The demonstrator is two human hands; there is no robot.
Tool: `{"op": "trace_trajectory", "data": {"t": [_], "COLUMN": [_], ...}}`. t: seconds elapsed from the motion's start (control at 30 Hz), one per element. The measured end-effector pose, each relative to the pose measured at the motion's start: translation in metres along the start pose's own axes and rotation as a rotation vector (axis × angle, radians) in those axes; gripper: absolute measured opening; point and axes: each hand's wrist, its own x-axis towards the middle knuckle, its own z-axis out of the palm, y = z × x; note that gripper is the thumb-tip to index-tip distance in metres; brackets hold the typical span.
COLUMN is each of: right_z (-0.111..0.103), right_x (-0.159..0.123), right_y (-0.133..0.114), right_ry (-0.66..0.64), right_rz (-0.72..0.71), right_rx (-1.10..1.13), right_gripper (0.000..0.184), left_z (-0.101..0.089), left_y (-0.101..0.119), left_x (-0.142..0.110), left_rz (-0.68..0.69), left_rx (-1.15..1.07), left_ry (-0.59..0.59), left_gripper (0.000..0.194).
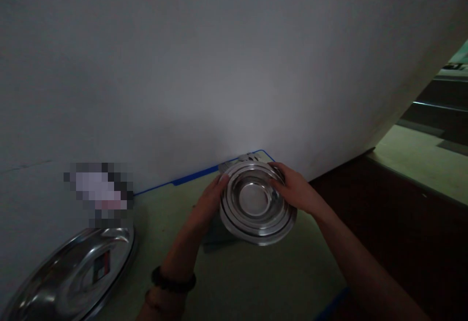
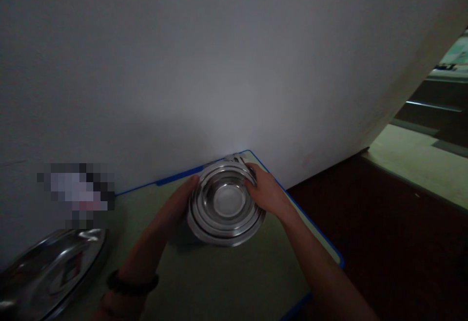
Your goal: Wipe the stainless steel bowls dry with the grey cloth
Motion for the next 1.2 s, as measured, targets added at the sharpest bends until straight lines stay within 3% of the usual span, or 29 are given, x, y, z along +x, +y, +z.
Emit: {"op": "trace_trajectory", "data": {"t": [0.1,0.3,0.4,0.53,0.63,0.8,0.93,1.07,1.13,1.2], "right_z": [-0.015,-0.036,-0.04,-0.039,-0.036,-0.03,-0.005,0.043,0.068,0.09], "right_x": [-0.011,-0.039,-0.045,-0.037,-0.023,-0.006,-0.009,-0.012,-0.008,-0.001], "right_y": [0.015,0.063,0.082,0.091,0.087,0.053,0.01,-0.03,-0.05,-0.072], "right_ry": [-0.017,0.046,0.072,0.066,0.058,0.064,0.067,-0.024,-0.097,-0.194], "right_rz": [0.032,0.17,0.216,0.178,0.141,0.071,-0.089,-0.208,-0.258,-0.335], "right_rx": [-0.003,-0.062,-0.086,-0.059,-0.091,-0.129,-0.061,-0.017,-0.01,0.001], "right_gripper": [0.043,0.032,0.028,0.024,0.022,0.028,0.024,0.022,0.022,0.022], "left_z": [0.015,0.046,0.056,0.062,0.066,0.068,0.042,-0.014,-0.049,-0.086], "left_y": [-0.006,-0.024,-0.035,-0.047,-0.054,-0.058,-0.041,-0.001,0.019,0.033], "left_x": [-0.007,-0.018,-0.019,-0.018,-0.017,-0.015,-0.019,-0.037,-0.05,-0.06], "left_rz": [0.1,0.068,0.079,-0.043,-0.109,0.029,0.051,0.066,0.055,-0.042], "left_rx": [0.16,0.412,0.462,0.517,0.499,0.668,0.737,1.015,1.126,1.233], "left_ry": [-0.14,-0.526,-0.632,-0.665,-0.668,-0.427,-0.37,-0.304,-0.147,0.123], "left_gripper": [0.054,0.049,0.047,0.047,0.037,0.038,0.032,0.031,0.034,0.04]}}
